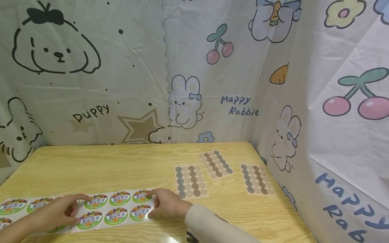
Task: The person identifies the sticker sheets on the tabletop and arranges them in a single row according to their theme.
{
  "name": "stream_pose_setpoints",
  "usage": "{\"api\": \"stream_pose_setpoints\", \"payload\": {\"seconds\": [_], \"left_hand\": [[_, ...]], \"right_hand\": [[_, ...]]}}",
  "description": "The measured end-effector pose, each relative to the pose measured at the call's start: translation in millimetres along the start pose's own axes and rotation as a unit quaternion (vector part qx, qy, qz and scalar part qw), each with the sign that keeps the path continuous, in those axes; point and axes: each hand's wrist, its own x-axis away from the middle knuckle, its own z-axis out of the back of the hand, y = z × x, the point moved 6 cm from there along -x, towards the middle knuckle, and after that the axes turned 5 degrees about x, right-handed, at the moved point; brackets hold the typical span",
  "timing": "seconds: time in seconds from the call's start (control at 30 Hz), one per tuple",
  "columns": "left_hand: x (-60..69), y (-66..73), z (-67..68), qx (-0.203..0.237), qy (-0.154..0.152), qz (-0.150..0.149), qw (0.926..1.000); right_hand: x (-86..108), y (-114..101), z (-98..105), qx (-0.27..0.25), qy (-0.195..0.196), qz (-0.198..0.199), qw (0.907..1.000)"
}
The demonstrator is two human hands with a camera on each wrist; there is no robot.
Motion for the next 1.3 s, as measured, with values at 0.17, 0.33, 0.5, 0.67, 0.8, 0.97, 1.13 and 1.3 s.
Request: {"api": "stream_pose_setpoints", "payload": {"seconds": [0.17,0.33,0.5,0.67,0.8,0.97,1.13,1.3], "left_hand": [[-1.3,-1.3,0.1,-0.001,0.004,0.011,0.9999],[-1.9,-2.5,-0.3,0.008,0.002,0.011,0.9999],[-1.4,-2.7,-2.8,0.009,0.004,-0.001,0.9999],[-0.8,-5.8,-4.9,0.008,0.004,0.007,0.9999],[-0.4,-8.5,-4.9,0.02,-0.003,0.003,0.9998],[-0.6,-10.7,-2.5,0.028,-0.007,-0.001,0.9996],[-1.0,-10.6,-2.3,0.048,-0.019,-0.002,0.9986],[-0.6,-8.3,-1.3,0.067,-0.03,-0.006,0.9973]], "right_hand": [[-0.4,3.2,-0.2,0.006,0.001,0.001,1.0],[-0.1,5.4,-1.6,0.01,0.001,0.003,1.0],[1.4,7.3,-4.2,0.004,0.0,0.001,1.0],[2.3,7.9,-6.1,-0.003,-0.004,0.007,1.0],[1.8,7.4,-6.6,-0.013,-0.013,0.012,0.9998],[0.9,5.7,-4.0,-0.023,-0.021,0.02,0.9993],[0.0,5.3,-0.9,-0.049,-0.025,0.039,0.9977],[-0.4,5.0,2.2,-0.08,-0.025,0.05,0.9953]]}}
